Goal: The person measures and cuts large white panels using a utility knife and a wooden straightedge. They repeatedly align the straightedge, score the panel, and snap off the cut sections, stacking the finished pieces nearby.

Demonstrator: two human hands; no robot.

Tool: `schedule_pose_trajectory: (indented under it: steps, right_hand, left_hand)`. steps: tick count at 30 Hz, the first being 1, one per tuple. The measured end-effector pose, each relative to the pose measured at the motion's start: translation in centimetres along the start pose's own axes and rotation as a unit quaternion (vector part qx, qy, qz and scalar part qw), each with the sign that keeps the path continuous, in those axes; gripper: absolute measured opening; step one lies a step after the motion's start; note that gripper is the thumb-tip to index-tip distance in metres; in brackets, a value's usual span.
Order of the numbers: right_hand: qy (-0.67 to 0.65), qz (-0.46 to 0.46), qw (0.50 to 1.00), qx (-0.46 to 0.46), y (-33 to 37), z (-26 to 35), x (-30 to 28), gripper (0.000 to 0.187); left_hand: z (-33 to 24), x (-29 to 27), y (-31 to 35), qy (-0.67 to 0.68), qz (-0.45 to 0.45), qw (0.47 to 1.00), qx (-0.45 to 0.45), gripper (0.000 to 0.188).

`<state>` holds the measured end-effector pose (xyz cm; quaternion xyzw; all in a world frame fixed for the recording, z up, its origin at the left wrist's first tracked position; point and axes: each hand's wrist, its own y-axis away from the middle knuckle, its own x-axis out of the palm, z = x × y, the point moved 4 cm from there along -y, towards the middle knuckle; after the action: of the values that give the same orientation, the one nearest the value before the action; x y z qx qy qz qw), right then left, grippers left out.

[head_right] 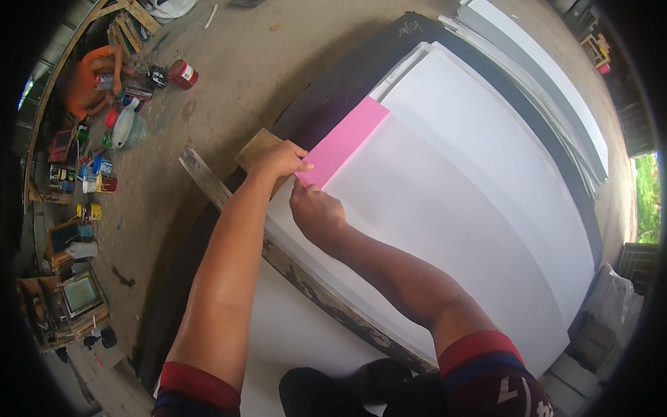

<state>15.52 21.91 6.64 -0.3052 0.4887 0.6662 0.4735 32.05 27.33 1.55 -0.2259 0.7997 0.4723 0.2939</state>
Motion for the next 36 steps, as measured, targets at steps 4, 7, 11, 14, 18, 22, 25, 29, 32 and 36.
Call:
schedule_pose_trajectory:
  steps: [4,7,11,14,18,22,25,29,32,36]
  right_hand:
    - [-0.032,-0.053,0.997,0.036,2.0,-1.6,0.8,0.059]
    - [-0.135,-0.156,0.974,0.097,4.3,-4.8,1.5,0.047]
    - [-0.351,-0.191,0.887,0.231,3.4,-10.7,2.8,0.036]
    - [-0.425,-0.242,0.826,0.281,2.4,-11.8,3.8,0.036]
    - [-0.5,-0.231,0.778,0.303,2.8,-12.5,4.2,0.036]
    - [-0.622,-0.286,0.666,0.297,3.3,-15.7,2.3,0.025]
    - [-0.672,-0.347,0.577,0.308,2.7,-19.8,0.0,0.022]
    - [-0.737,-0.419,0.456,0.27,1.1,-24.4,-3.6,0.023]
    - [-0.741,-0.417,0.434,0.298,1.4,-25.0,-4.3,0.042]
    - [-0.598,-0.367,0.645,0.302,5.0,-21.3,-1.4,0.039]
  left_hand:
    - [-0.1,0.1,1.5,-0.009,-0.032,0.999,-0.007,0.055]
    - [0.4,1.4,3.2,0.016,-0.15,0.988,0.014,0.046]
    - [0.7,4.9,6.6,0.1,-0.33,0.935,0.084,0.034]
    - [0.1,8.9,8.7,0.209,-0.325,0.92,0.071,0.031]
    - [-1.4,12.2,9.6,0.349,-0.296,0.888,0.052,0.035]
    - [-4.1,14.1,11.4,0.194,-0.398,0.888,0.125,0.051]
    - [-5.2,16.7,12.6,0.077,-0.347,0.929,0.102,0.062]
    - [-5.1,18.0,13.4,-0.02,-0.3,0.949,0.093,0.068]
    - [-5.3,17.8,13.4,-0.064,-0.277,0.954,0.092,0.072]
    - [-5.4,17.2,13.4,-0.081,-0.24,0.964,0.084,0.075]
